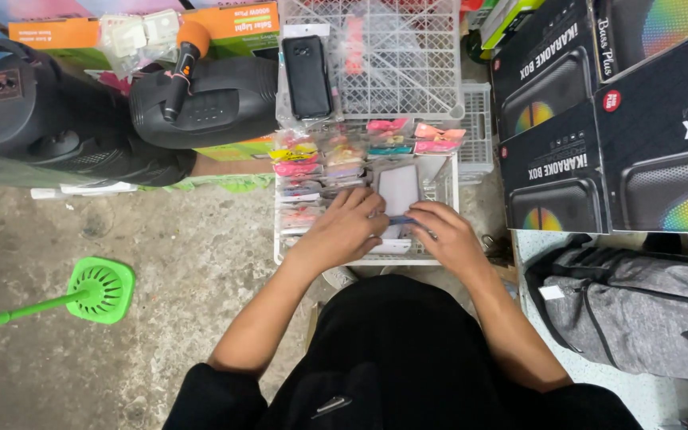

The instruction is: The person picks up various phone cases from a white plastic basket, removes them from their plastic packaging, and places them back into the basket. The person handles multiple cases of different colors and designs throughout the video.

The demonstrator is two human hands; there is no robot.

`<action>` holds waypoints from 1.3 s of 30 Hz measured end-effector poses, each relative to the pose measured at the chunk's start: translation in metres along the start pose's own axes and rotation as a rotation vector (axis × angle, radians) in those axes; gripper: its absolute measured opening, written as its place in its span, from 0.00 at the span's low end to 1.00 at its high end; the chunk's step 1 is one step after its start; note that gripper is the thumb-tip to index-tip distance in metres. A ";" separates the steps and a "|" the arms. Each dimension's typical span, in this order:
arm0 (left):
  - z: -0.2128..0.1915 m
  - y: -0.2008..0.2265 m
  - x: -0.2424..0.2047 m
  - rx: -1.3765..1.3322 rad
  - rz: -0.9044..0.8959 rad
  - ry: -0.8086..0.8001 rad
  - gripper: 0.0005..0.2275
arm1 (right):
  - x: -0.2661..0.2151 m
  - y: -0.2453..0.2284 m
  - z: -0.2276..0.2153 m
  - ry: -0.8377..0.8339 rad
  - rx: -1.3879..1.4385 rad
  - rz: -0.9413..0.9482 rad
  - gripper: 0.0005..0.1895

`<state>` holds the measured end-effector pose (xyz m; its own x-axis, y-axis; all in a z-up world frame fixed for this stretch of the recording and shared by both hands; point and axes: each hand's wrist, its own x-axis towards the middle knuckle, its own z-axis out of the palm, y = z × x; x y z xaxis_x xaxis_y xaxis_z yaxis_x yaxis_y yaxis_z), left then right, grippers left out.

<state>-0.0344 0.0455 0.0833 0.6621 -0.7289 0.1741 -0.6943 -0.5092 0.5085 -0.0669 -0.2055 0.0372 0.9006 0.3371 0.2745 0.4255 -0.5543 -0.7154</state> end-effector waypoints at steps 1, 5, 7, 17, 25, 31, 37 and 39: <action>-0.001 -0.003 0.000 0.000 0.001 -0.001 0.12 | 0.001 0.000 -0.002 0.001 0.000 0.001 0.15; 0.000 -0.008 -0.002 -0.059 -0.140 -0.062 0.08 | 0.006 -0.007 -0.009 -0.013 0.088 0.126 0.12; 0.013 -0.007 0.001 -0.120 -0.159 0.002 0.08 | 0.006 -0.004 -0.011 -0.002 0.144 0.211 0.11; 0.101 0.009 -0.011 -0.918 -0.463 0.523 0.14 | -0.017 0.032 0.026 0.205 0.495 0.451 0.09; 0.103 0.004 -0.011 -0.853 -0.597 0.582 0.04 | -0.019 0.041 0.043 0.188 0.858 0.678 0.05; 0.125 0.013 -0.006 -0.946 -0.532 0.802 0.04 | -0.018 0.025 0.052 0.371 0.849 0.596 0.06; 0.160 0.004 -0.003 -1.118 -0.442 0.988 0.06 | -0.025 0.025 0.067 0.511 0.643 0.482 0.12; 0.168 0.001 0.003 -1.255 -0.543 1.088 0.15 | -0.036 0.045 0.084 0.547 0.739 0.538 0.12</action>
<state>-0.0806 -0.0341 -0.0575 0.9614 0.2701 -0.0523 -0.0765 0.4449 0.8923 -0.0880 -0.1790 -0.0587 0.9498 -0.3042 -0.0736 -0.0341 0.1331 -0.9905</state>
